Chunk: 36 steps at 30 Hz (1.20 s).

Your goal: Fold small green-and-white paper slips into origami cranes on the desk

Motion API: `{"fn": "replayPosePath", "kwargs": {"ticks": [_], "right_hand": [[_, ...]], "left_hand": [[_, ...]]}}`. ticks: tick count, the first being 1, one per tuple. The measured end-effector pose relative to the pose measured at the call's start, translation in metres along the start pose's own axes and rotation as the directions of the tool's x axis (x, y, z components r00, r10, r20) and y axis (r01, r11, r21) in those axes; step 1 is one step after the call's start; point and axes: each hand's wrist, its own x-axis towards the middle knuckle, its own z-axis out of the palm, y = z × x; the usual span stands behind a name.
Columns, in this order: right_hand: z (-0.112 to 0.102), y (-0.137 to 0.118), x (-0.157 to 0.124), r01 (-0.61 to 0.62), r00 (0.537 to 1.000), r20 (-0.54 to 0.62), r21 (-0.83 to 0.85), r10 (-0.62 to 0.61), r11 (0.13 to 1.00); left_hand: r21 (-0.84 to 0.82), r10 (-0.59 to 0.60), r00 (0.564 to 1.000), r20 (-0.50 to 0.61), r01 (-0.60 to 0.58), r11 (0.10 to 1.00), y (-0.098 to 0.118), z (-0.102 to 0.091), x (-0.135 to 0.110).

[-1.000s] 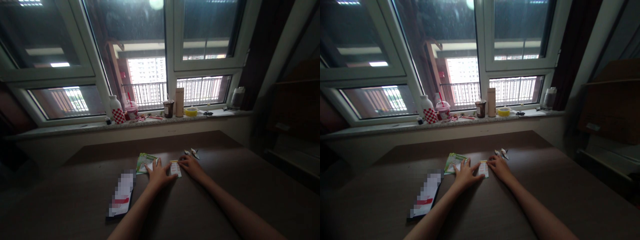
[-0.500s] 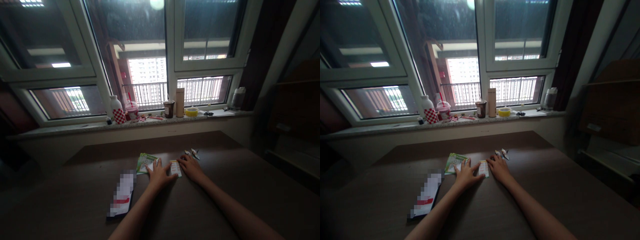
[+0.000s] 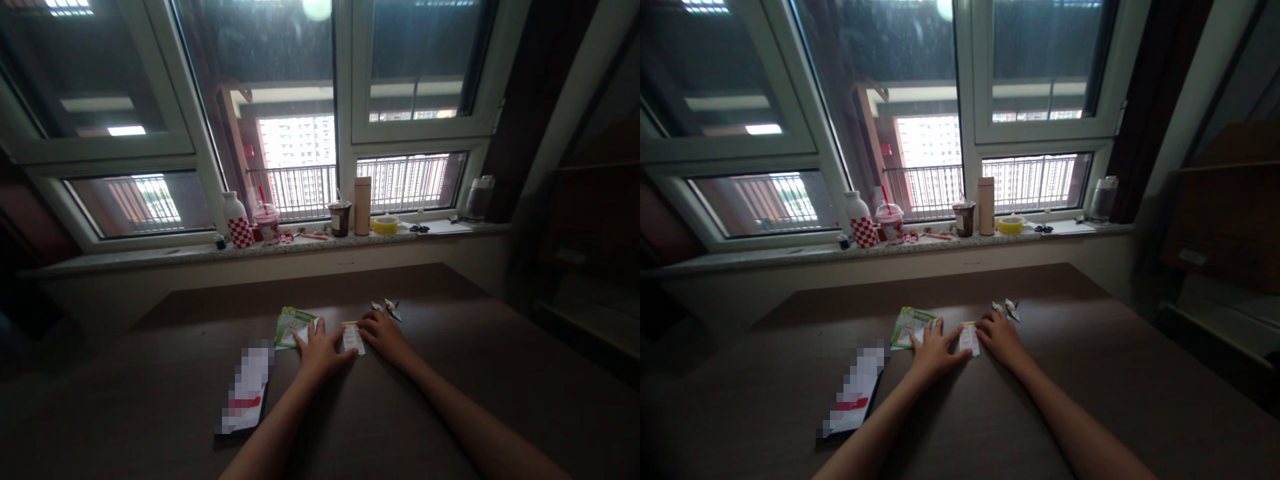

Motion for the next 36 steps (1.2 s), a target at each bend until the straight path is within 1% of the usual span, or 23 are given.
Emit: {"fn": "replayPosePath", "kwargs": {"ticks": [6,10,19,23,29,36], "right_hand": [[-0.001,-0.005,0.005,-0.074,0.997,0.017,-0.003,0.074,0.997],[-0.004,-0.007,0.008,-0.093,0.995,0.040,-0.008,0.093,0.996],[-0.012,-0.001,0.006,-0.077,0.990,0.121,0.057,0.069,0.995],[-0.015,0.001,0.004,-0.054,0.988,0.148,0.084,0.041,0.995],[-0.020,0.001,0.002,-0.057,0.980,0.195,0.095,0.038,0.994],[-0.023,0.002,-0.002,-0.066,0.964,0.263,0.126,0.031,0.990]], "left_hand": [[-0.006,0.011,1.000,-0.015,-0.011,1.000,-0.001,0.002,0.000],[-0.012,0.007,1.000,-0.011,-0.007,1.000,0.000,0.001,-0.001],[0.013,-0.020,1.000,0.018,0.020,1.000,0.004,-0.005,-0.003],[0.003,-0.021,1.000,0.007,0.021,1.000,0.003,-0.002,-0.002],[-0.018,-0.004,1.000,-0.030,0.004,1.000,0.000,0.003,0.000],[-0.014,-0.012,1.000,-0.019,0.011,1.000,0.000,0.000,-0.002]]}}
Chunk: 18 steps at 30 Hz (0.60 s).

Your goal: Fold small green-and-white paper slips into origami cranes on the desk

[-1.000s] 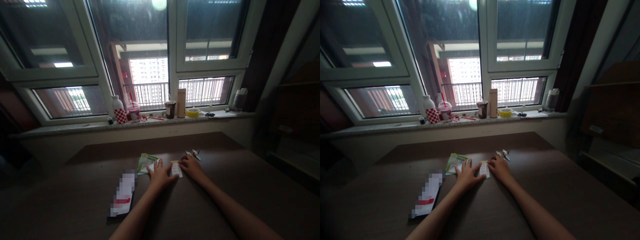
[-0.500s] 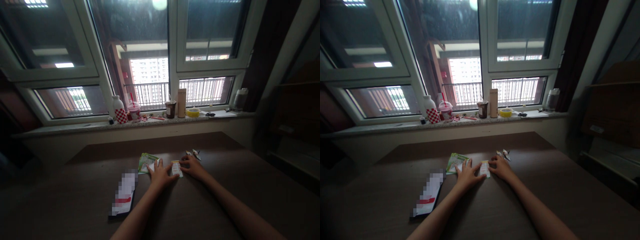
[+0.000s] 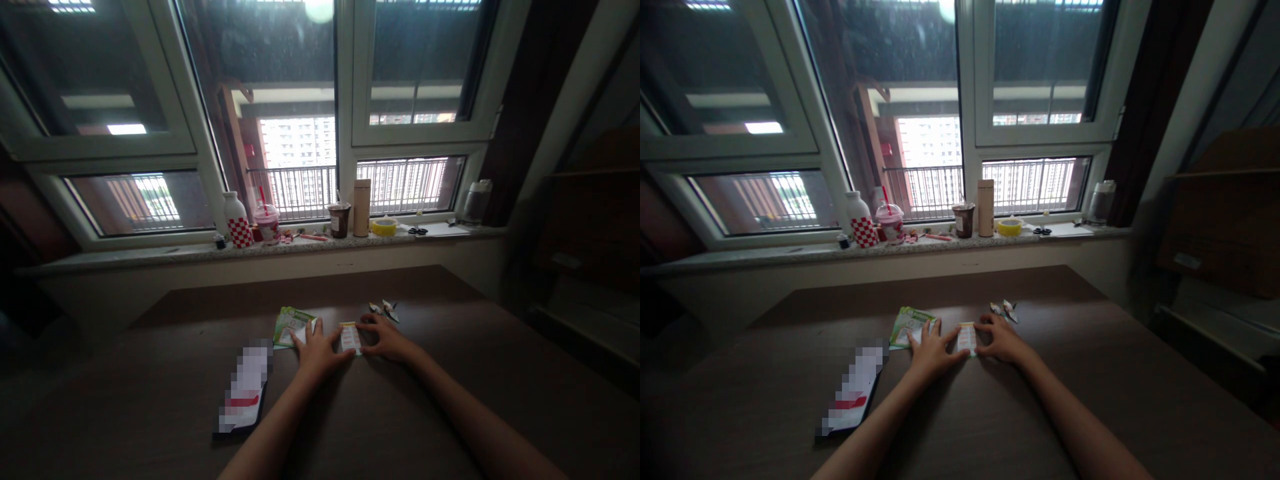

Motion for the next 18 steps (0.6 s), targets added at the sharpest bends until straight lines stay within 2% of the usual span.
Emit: {"fn": "replayPosePath", "kwargs": {"ticks": [10,15,18], "right_hand": [[-0.003,0.000,-0.003,0.001,0.999,0.041,0.029,-0.002,1.000],[0.001,0.006,-0.004,0.031,0.999,-0.009,0.076,-0.030,0.997],[0.006,0.011,-0.003,0.050,0.995,-0.088,0.125,-0.040,0.991]], "left_hand": [[0.003,-0.011,1.000,0.021,0.011,1.000,0.001,-0.002,0.000],[0.018,-0.017,0.999,0.042,0.016,1.000,0.004,-0.005,-0.002],[0.022,-0.018,0.999,0.034,0.017,1.000,0.004,-0.005,-0.002]]}}
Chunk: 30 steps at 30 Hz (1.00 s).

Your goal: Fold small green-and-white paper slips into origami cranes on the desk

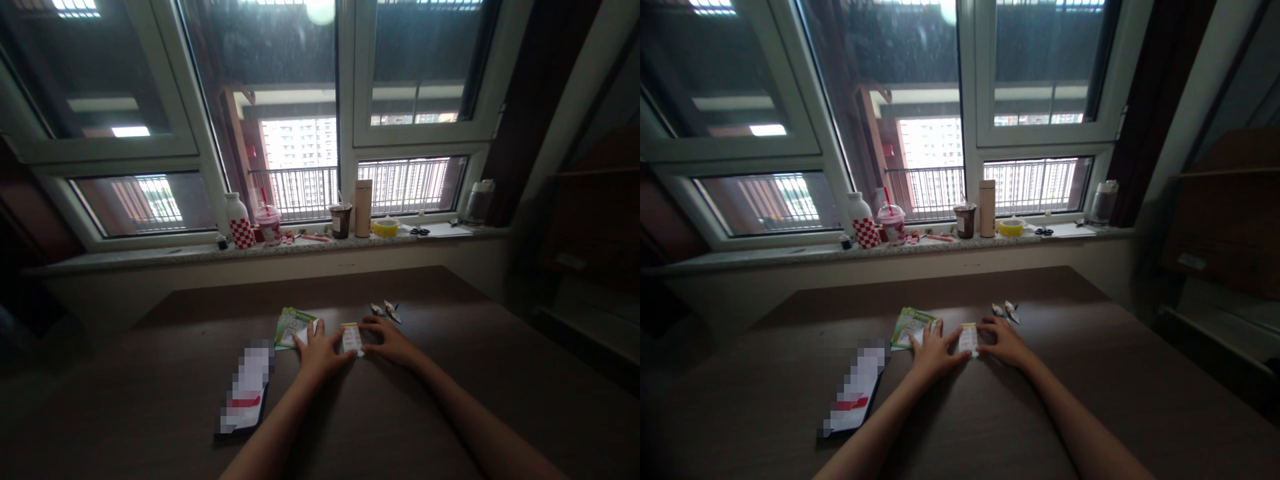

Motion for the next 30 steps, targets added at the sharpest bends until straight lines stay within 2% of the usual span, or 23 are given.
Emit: {"fn": "replayPosePath", "kwargs": {"ticks": [5,13,20,30], "right_hand": [[0.005,0.004,0.002,0.073,0.993,-0.100,0.082,-0.065,0.994],[0.001,-0.001,0.000,0.061,0.997,-0.049,0.086,-0.057,0.994],[0.006,-0.002,0.004,0.044,0.996,-0.083,-0.023,-0.045,0.999],[0.011,-0.018,0.006,-0.002,0.993,-0.113,-0.249,-0.027,0.968]], "left_hand": [[-0.015,0.014,1.000,-0.017,-0.015,1.000,-0.002,0.004,0.001],[-0.038,0.022,0.999,-0.029,-0.023,0.999,-0.004,0.007,0.004],[-0.027,0.031,0.999,-0.035,-0.032,0.999,-0.004,0.007,0.005],[-0.013,0.027,0.999,-0.036,-0.028,1.000,-0.005,0.009,0.006]]}}
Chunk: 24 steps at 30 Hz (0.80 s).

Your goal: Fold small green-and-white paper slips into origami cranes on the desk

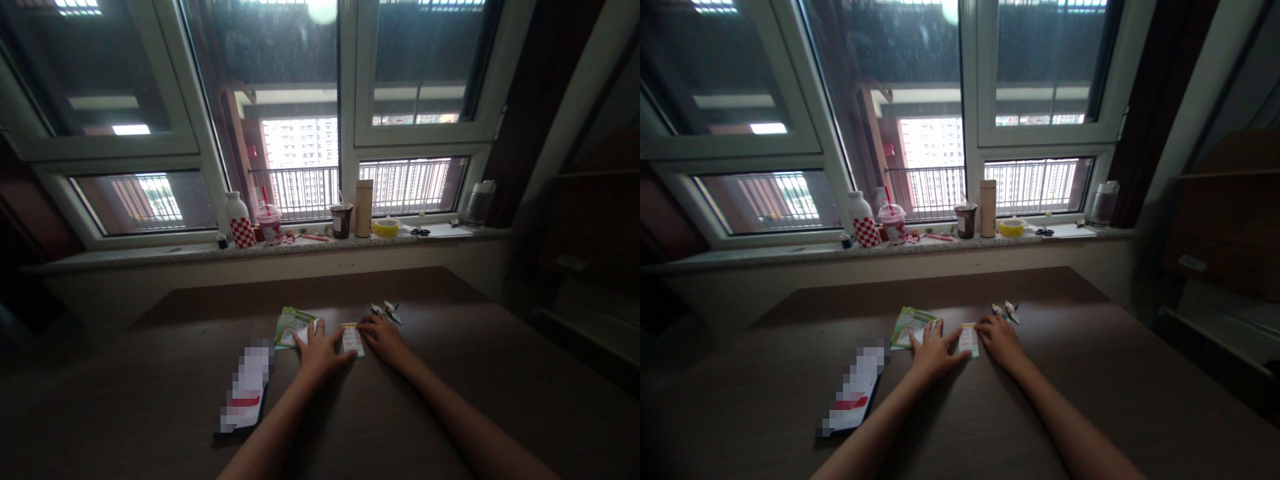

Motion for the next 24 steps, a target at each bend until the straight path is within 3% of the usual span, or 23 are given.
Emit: {"fn": "replayPosePath", "kwargs": {"ticks": [15,24], "right_hand": [[0.002,-0.012,0.003,-0.088,0.995,0.034,-0.163,0.095,0.983],[0.004,-0.001,0.002,-0.049,0.999,-0.013,-0.046,0.049,0.998]], "left_hand": [[0.008,-0.003,1.000,0.018,0.003,1.000,0.001,-0.002,-0.001],[-0.004,0.013,1.000,-0.008,-0.013,1.000,-0.001,0.001,0.000]]}}
